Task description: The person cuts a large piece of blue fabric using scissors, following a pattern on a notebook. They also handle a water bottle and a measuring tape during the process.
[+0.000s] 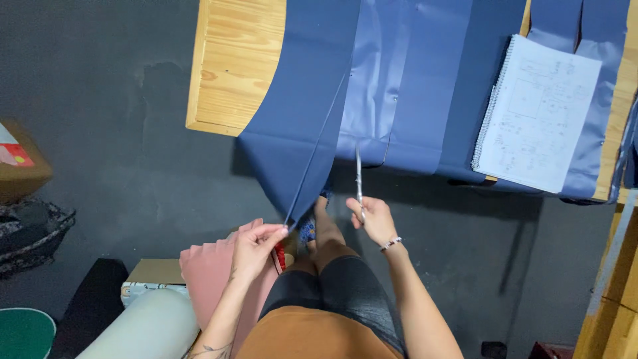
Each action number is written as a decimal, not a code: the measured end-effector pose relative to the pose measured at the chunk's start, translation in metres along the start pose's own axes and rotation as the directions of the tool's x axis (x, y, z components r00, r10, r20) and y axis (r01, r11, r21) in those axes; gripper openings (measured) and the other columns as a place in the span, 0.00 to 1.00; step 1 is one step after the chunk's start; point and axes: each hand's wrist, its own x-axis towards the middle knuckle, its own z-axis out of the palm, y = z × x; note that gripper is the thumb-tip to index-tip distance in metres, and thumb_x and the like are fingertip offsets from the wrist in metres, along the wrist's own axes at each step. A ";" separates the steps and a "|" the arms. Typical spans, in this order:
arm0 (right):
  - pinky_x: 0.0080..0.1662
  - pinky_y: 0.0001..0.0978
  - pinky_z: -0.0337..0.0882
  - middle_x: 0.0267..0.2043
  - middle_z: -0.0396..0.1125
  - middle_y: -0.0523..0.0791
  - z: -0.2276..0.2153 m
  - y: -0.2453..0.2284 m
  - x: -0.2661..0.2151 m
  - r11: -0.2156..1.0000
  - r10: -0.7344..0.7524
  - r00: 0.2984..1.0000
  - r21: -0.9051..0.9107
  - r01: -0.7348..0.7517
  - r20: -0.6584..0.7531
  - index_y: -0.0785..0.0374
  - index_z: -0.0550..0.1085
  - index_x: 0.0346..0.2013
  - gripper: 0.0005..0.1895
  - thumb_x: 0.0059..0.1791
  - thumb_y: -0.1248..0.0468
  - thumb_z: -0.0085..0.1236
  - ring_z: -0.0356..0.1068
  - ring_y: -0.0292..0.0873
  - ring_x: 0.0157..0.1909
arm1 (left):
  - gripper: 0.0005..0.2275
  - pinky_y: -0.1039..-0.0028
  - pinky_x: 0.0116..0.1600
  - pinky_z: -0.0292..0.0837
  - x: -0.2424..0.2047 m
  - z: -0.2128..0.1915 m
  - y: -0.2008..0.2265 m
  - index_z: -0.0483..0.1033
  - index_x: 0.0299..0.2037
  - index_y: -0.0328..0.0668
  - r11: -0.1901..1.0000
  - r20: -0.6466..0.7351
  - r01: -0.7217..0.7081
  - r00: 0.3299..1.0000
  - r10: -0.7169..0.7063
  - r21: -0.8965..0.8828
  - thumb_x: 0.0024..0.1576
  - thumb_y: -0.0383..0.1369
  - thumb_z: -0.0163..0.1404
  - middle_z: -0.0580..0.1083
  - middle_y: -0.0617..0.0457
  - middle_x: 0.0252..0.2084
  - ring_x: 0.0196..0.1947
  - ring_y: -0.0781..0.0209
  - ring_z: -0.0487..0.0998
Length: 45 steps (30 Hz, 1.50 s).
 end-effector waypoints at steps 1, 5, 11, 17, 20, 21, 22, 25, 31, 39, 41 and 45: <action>0.32 0.27 0.65 0.12 0.68 0.42 -0.004 0.012 0.000 1.000 -0.007 1.000 -0.004 0.007 0.002 0.57 0.71 0.12 0.30 0.52 0.43 0.59 0.65 0.38 0.21 | 0.07 0.87 0.38 0.68 0.003 0.000 -0.007 0.89 0.39 0.54 1.000 -0.006 -0.004 1.000 0.004 -0.005 0.52 0.36 0.67 0.84 0.61 0.29 0.29 0.81 0.72; 0.31 0.24 0.62 0.12 0.68 0.42 -0.026 0.017 -0.014 0.990 -0.138 0.989 0.005 0.138 0.055 0.57 0.73 0.16 0.22 0.50 0.50 0.63 0.63 0.36 0.20 | 0.08 0.78 0.42 0.73 0.014 0.010 -0.026 0.88 0.39 0.63 0.982 -0.021 -0.111 0.993 0.116 0.152 0.51 0.43 0.67 0.83 0.62 0.29 0.32 0.70 0.81; 0.39 0.38 0.66 0.16 0.69 0.48 -0.028 -0.013 -0.052 0.872 -0.102 0.891 -0.391 0.294 0.442 0.60 0.68 0.18 0.28 0.38 0.44 0.74 0.69 0.49 0.28 | 0.09 0.83 0.39 0.76 -0.009 0.013 0.000 0.85 0.43 0.46 0.980 0.031 -0.072 0.996 0.079 -0.183 0.53 0.34 0.65 0.84 0.54 0.35 0.33 0.74 0.80; 0.28 0.24 0.62 0.10 0.66 0.40 -0.034 0.008 -0.050 0.885 0.013 0.658 -0.315 0.343 0.753 0.56 0.70 0.12 0.25 0.47 0.47 0.61 0.61 0.35 0.18 | 0.12 0.87 0.39 0.74 -0.021 0.017 0.001 0.83 0.48 0.40 0.943 0.036 -0.057 0.997 0.073 -0.327 0.54 0.31 0.63 0.83 0.51 0.38 0.34 0.74 0.79; 0.26 0.22 0.59 0.11 0.64 0.39 -0.025 0.017 -0.052 0.929 -0.048 0.572 -0.174 0.327 0.819 0.57 0.73 0.13 0.27 0.50 0.45 0.55 0.59 0.33 0.18 | 0.13 0.91 0.36 0.72 -0.016 0.019 -0.015 0.82 0.50 0.40 0.893 0.031 0.001 0.999 0.014 -0.450 0.56 0.32 0.62 0.83 0.50 0.38 0.32 0.75 0.80; 0.26 0.21 0.58 0.11 0.63 0.38 -0.021 0.019 -0.053 0.948 -0.111 0.543 -0.075 0.309 0.832 0.57 0.73 0.14 0.29 0.52 0.43 0.53 0.57 0.31 0.18 | 0.15 0.92 0.35 0.73 -0.013 0.020 -0.021 0.81 0.52 0.38 0.854 0.049 0.036 0.999 -0.013 -0.520 0.56 0.33 0.62 0.83 0.49 0.39 0.31 0.74 0.80; 0.26 0.21 0.58 0.11 0.63 0.38 -0.008 0.022 -0.049 0.947 -0.109 0.538 -0.077 0.312 0.836 0.57 0.73 0.14 0.29 0.52 0.43 0.53 0.57 0.31 0.18 | 0.15 0.92 0.35 0.73 -0.012 0.019 -0.022 0.81 0.52 0.38 0.852 0.044 0.035 0.999 -0.014 -0.523 0.56 0.33 0.62 0.83 0.49 0.39 0.31 0.74 0.80; 0.25 0.21 0.56 0.12 0.60 0.38 0.025 0.038 -0.042 0.944 -0.244 0.557 0.064 0.322 0.794 0.58 0.73 0.15 0.25 0.53 0.50 0.53 0.54 0.30 0.18 | 0.15 0.91 0.35 0.75 -0.009 0.018 -0.026 0.79 0.53 0.36 0.813 0.069 0.086 0.996 -0.057 -0.575 0.57 0.32 0.61 0.83 0.49 0.40 0.30 0.74 0.80; 0.24 0.17 0.53 0.13 0.66 0.38 0.061 0.065 -0.040 0.935 -0.348 0.666 0.294 0.198 0.660 0.55 0.72 0.23 0.19 0.47 0.46 0.64 0.54 0.26 0.17 | 0.14 0.89 0.36 0.75 -0.002 0.008 -0.018 0.79 0.52 0.37 0.820 0.079 0.082 0.996 -0.044 -0.566 0.58 0.33 0.60 0.82 0.50 0.39 0.30 0.74 0.79; 0.24 0.15 0.53 0.07 0.59 0.38 0.057 0.053 -0.059 0.933 -0.347 0.748 0.294 0.210 0.565 0.57 0.68 0.15 0.19 0.43 0.61 0.71 0.56 0.31 0.13 | 0.14 0.88 0.36 0.76 0.006 0.010 -0.031 0.78 0.52 0.37 0.801 0.128 0.089 0.992 -0.015 -0.592 0.58 0.33 0.60 0.81 0.51 0.38 0.30 0.74 0.78; 0.23 0.16 0.53 0.07 0.59 0.39 0.052 0.044 -0.065 0.935 -0.350 0.757 0.255 0.247 0.552 0.58 0.67 0.14 0.20 0.43 0.63 0.72 0.54 0.31 0.13 | 0.14 0.87 0.36 0.76 -0.005 0.007 -0.021 0.78 0.52 0.36 0.802 0.132 0.095 0.991 -0.021 -0.589 0.59 0.33 0.60 0.81 0.50 0.38 0.30 0.74 0.77; 0.24 0.17 0.56 0.06 0.60 0.41 0.042 0.039 -0.069 0.941 -0.340 0.769 0.202 0.273 0.541 0.59 0.71 0.13 0.19 0.43 0.64 0.72 0.54 0.30 0.13 | 0.15 0.87 0.36 0.75 -0.012 0.002 -0.021 0.77 0.54 0.33 0.814 0.128 0.102 0.991 -0.034 -0.572 0.60 0.32 0.58 0.81 0.49 0.38 0.29 0.73 0.75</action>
